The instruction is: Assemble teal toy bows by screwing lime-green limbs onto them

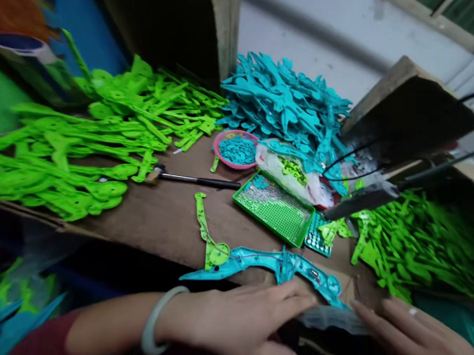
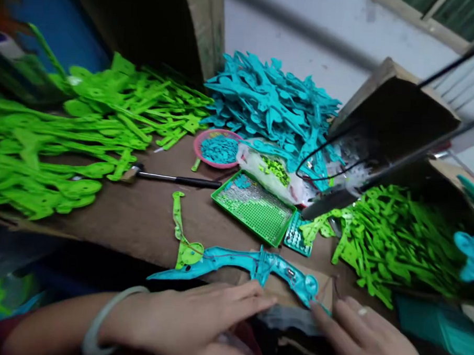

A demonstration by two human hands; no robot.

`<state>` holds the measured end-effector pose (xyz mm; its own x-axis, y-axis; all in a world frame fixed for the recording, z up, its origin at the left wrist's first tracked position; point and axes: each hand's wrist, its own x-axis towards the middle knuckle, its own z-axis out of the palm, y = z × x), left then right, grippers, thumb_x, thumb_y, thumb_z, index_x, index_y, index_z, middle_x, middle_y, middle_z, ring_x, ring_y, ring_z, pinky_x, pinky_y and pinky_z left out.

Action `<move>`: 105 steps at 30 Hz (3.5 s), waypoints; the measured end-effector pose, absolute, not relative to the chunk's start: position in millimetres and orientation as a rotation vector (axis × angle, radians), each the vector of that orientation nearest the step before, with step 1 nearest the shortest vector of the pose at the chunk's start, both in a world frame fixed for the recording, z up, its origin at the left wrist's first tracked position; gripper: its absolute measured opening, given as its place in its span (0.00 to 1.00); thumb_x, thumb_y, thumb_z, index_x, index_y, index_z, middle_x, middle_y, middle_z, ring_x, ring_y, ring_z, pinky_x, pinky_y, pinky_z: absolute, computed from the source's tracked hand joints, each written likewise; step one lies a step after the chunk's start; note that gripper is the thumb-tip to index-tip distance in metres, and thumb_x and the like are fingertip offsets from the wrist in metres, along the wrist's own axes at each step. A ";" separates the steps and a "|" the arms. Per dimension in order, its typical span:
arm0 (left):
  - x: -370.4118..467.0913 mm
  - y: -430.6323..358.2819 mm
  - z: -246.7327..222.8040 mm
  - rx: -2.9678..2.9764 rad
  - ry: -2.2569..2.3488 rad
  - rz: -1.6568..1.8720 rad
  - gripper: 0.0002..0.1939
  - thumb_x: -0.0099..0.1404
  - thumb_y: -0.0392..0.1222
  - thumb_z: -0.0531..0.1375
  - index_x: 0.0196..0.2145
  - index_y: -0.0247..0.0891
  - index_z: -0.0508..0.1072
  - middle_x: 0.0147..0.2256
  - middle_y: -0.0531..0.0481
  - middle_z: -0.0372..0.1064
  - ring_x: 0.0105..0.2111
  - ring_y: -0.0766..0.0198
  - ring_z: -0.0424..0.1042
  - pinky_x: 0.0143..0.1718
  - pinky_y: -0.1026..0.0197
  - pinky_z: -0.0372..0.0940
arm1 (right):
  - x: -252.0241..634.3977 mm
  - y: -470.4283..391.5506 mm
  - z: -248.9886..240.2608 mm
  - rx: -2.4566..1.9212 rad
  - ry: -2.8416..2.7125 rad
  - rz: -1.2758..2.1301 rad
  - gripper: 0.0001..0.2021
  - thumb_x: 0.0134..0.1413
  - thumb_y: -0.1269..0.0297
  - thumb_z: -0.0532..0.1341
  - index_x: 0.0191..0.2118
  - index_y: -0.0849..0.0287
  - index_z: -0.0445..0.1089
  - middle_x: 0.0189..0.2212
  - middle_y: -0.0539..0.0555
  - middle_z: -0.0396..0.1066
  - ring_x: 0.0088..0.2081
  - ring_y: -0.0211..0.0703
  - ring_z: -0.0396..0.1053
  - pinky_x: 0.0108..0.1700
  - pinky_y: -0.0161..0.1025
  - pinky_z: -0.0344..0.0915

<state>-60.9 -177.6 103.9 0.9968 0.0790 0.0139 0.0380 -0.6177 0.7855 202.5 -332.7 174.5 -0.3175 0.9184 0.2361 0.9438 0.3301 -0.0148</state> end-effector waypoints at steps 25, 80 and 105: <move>-194.6 -106.7 -0.4 0.958 0.976 0.296 0.21 0.55 0.53 0.68 0.39 0.37 0.69 0.28 0.52 0.75 0.30 0.63 0.77 0.33 0.61 0.74 | 22.3 -183.4 8.8 -1.476 -2.377 0.789 0.56 0.51 0.53 0.71 0.73 0.61 0.33 0.60 0.69 0.66 0.55 0.61 0.64 0.57 0.59 0.62; -206.9 -96.2 -41.6 2.198 1.565 1.340 0.16 0.76 0.45 0.52 0.31 0.41 0.68 0.22 0.56 0.70 0.20 0.65 0.74 0.23 0.63 0.59 | -99.8 148.3 86.3 -1.753 -2.539 0.436 0.12 0.64 0.59 0.61 0.42 0.64 0.75 0.35 0.52 0.77 0.36 0.39 0.75 0.39 0.36 0.70; -208.8 -92.5 -38.5 2.100 1.542 1.580 0.08 0.73 0.41 0.55 0.36 0.40 0.71 0.27 0.54 0.73 0.23 0.66 0.75 0.26 0.66 0.67 | -83.0 136.1 137.8 -1.914 -2.702 -0.544 0.10 0.65 0.71 0.58 0.48 0.67 0.74 0.49 0.66 0.73 0.52 0.54 0.70 0.49 0.50 0.70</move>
<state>-208.8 -92.5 -38.5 -0.0477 0.7452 0.6651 0.6472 -0.4841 0.5888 -83.0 136.1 137.8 -0.3340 0.9425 0.0117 0.8736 0.3049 0.3793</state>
